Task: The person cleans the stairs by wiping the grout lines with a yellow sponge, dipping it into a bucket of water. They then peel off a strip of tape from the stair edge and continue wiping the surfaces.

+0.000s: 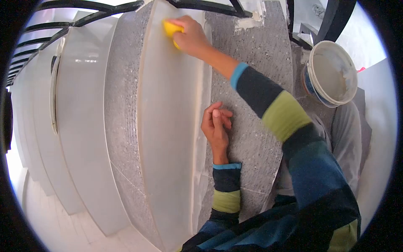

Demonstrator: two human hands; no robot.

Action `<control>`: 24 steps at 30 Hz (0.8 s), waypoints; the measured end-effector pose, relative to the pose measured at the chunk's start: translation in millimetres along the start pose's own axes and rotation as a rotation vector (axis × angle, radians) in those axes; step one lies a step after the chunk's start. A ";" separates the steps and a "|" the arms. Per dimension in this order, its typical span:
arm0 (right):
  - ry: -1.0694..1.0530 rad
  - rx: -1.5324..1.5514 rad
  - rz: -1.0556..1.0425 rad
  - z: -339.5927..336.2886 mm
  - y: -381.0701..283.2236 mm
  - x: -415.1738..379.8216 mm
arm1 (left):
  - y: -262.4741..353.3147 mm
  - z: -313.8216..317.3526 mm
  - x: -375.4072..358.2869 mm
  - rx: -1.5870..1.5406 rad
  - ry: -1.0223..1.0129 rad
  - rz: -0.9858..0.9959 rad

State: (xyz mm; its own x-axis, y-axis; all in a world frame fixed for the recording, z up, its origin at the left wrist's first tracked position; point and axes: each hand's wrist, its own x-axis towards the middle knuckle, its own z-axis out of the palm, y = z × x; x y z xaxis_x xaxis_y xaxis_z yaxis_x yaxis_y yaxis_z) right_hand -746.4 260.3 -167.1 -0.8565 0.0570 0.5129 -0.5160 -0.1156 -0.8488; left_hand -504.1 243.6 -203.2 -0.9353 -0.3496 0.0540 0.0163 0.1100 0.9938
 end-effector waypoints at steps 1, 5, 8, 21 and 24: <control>0.001 -0.004 -0.010 -6.6 -3.5 5.5 | -1.5 1.2 0.9 0.013 -0.003 0.009; 0.129 -0.060 0.000 5.8 -12.2 19.6 | -0.5 -0.8 -0.1 -0.013 -0.010 -0.010; 0.136 -0.103 -0.106 16.3 -13.5 9.6 | -0.6 0.3 0.3 -0.061 -0.002 -0.018; 0.060 -0.231 -0.228 9.9 -28.1 -8.6 | 0.3 1.6 0.6 -0.028 -0.015 -0.012; -0.257 0.020 -0.111 -13.7 -33.8 -14.2 | 1.2 2.1 1.7 0.009 -0.021 -0.013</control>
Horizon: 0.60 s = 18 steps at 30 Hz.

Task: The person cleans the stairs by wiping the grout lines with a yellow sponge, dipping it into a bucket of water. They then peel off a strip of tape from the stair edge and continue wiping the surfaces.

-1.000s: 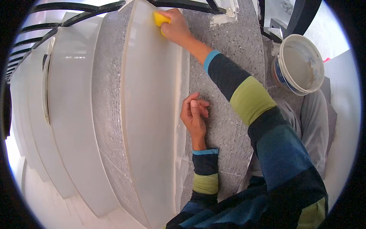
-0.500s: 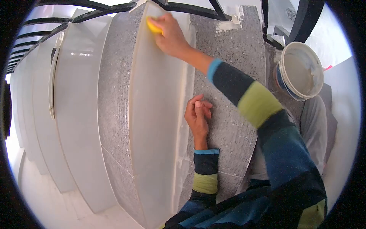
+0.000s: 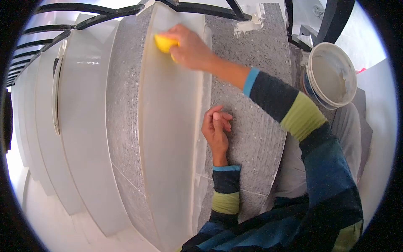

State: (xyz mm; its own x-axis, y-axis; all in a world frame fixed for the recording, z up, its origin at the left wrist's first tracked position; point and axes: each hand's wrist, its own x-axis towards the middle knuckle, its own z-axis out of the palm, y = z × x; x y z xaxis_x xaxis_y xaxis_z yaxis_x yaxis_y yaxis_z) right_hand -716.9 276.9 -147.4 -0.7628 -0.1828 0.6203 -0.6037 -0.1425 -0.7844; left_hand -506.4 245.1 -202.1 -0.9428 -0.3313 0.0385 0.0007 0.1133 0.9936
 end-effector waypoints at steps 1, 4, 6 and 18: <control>0.116 -0.060 0.051 -4.9 5.3 10.9 | 0.4 -1.0 -2.0 0.016 0.009 0.006; 0.256 -0.128 0.012 2.3 30.9 45.1 | -1.3 -1.9 -1.5 -0.032 0.011 -0.002; 0.361 -0.223 -0.083 19.6 28.7 49.8 | -1.4 -1.2 -1.0 -0.045 0.013 -0.010; 0.184 -0.043 0.102 -1.3 -22.1 -12.2 | 0.2 -0.6 -1.1 -0.053 0.014 -0.014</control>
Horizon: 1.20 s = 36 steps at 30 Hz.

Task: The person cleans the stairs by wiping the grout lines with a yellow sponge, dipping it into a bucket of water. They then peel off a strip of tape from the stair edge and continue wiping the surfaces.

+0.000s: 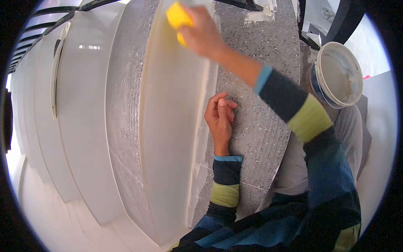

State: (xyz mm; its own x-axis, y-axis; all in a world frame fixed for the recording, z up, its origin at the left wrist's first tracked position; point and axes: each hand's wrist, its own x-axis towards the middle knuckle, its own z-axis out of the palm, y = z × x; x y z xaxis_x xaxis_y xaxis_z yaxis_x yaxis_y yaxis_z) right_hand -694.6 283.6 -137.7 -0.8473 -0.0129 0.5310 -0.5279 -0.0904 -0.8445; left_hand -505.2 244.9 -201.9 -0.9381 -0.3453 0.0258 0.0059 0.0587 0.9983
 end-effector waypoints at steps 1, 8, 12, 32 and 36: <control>0.034 -0.045 -0.039 -1.6 -0.8 22.6 | -0.9 -0.7 0.2 -0.007 -0.012 0.003; 0.002 -0.169 -0.140 41.3 -10.4 -22.0 | -6.1 -2.0 -1.6 0.007 0.044 0.027; -0.257 0.112 -0.032 5.5 -23.1 -53.1 | -13.8 -5.4 -5.6 -0.079 0.182 0.245; -0.079 -0.041 0.124 -13.1 0.8 -21.0 | 203.8 -189.8 84.2 1.029 -0.056 0.470; 0.109 0.042 0.150 33.9 28.1 10.1 | 179.4 -213.4 96.6 1.345 -0.108 0.321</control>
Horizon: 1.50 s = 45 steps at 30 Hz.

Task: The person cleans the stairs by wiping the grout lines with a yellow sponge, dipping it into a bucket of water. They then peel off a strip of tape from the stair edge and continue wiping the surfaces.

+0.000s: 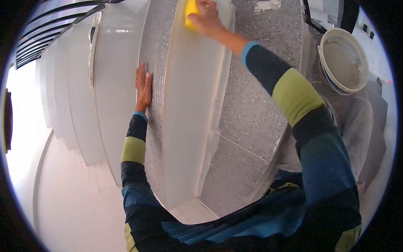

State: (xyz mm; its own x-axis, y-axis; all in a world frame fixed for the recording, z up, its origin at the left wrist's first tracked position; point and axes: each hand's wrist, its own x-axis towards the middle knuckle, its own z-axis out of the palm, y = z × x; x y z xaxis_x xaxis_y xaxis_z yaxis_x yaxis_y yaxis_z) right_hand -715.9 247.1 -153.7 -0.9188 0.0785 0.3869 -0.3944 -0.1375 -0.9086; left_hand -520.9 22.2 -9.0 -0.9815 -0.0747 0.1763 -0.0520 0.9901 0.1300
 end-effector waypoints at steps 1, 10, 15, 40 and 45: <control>0.018 -0.136 -0.019 16.3 -2.8 -11.7 | 1.9 5.5 -1.7 0.043 -0.039 -0.047; -0.622 0.118 0.013 4.9 -127.8 -230.8 | -1.5 6.7 -3.4 0.014 0.018 -0.026; -0.261 0.257 0.206 -26.3 -100.3 -166.0 | 0.6 6.3 -4.8 -0.012 0.047 -0.033; -0.108 -0.002 -0.120 13.4 -69.2 -105.1 | -2.7 8.9 -0.9 -0.044 0.071 -0.014; -0.218 -0.060 -0.149 29.3 -104.9 -178.8 | -2.8 7.0 -0.9 -0.045 0.072 -0.021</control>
State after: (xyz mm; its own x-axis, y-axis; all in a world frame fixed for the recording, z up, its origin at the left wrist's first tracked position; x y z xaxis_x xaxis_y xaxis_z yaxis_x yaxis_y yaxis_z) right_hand -510.8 218.6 -122.9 -0.8351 -0.1220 0.5363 -0.5302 -0.0811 -0.8440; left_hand -521.2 20.3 -16.3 -0.9645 -0.1056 0.2422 -0.0628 0.9820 0.1783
